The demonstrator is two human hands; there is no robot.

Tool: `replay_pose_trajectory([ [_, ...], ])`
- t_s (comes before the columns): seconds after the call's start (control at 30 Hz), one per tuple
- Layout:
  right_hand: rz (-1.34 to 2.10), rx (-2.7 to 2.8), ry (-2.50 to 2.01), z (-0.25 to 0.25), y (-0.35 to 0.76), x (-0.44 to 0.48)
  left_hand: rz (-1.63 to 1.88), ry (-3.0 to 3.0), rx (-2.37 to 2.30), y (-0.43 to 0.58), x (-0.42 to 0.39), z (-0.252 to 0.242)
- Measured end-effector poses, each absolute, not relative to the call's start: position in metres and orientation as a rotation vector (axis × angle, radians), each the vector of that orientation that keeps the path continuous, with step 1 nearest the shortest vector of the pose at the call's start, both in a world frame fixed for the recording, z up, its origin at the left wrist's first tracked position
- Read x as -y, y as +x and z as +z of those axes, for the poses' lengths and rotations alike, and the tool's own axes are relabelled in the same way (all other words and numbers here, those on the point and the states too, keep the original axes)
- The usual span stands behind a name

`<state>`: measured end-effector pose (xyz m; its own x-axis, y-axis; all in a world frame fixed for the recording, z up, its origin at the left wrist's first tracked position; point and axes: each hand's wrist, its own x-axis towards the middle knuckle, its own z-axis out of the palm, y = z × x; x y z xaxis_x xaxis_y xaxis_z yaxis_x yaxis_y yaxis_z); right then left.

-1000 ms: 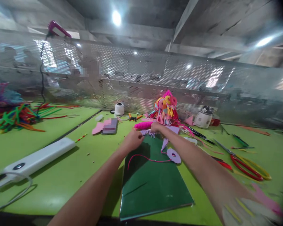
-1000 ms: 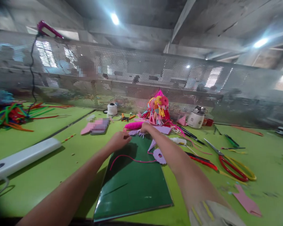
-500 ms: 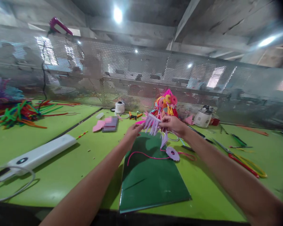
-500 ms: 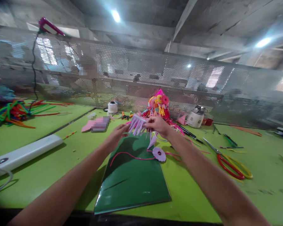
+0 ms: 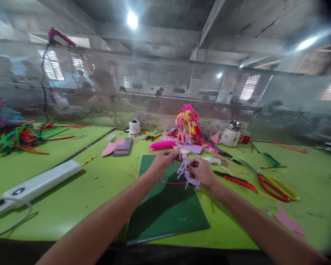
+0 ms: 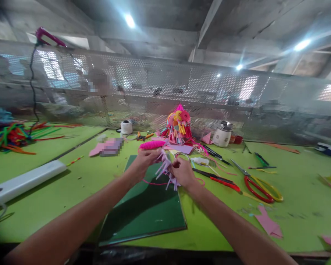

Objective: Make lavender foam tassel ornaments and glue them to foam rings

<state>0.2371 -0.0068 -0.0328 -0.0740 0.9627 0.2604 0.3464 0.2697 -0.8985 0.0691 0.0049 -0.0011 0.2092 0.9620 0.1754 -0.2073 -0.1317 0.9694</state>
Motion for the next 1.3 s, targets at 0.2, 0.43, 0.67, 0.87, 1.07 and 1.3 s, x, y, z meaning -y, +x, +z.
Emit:
replay_pose_trajectory([
  [0.2, 0.63, 1.651, -1.379, -0.034, 0.245, 0.011, 1.085, 1.164, -0.807, 0.072, 0.0, 0.011],
  [0.43, 0.621, 1.797, -1.433, -0.03, 0.242, 0.023, 1.118, 1.406, -0.945, 0.072, 0.001, 0.002],
  [0.67, 0.874, 1.851, -1.303, -0.022, 0.24, 0.042, 1.129, 1.508, -0.984, 0.065, -0.002, -0.01],
  [0.87, 0.65, 2.084, -1.165, 0.003, 0.258, 0.055, 1.014, 1.572, -0.912, 0.063, 0.007, -0.003],
  [1.07, 1.012, 1.997, -1.115, 0.011, 0.257, 0.061, 0.958, 1.556, -0.869, 0.07, 0.009, -0.008],
  [1.3, 1.549, 1.647, -1.01, 0.005, 0.259, 0.057, 1.019, 1.862, -1.011, 0.064, 0.008, -0.008],
])
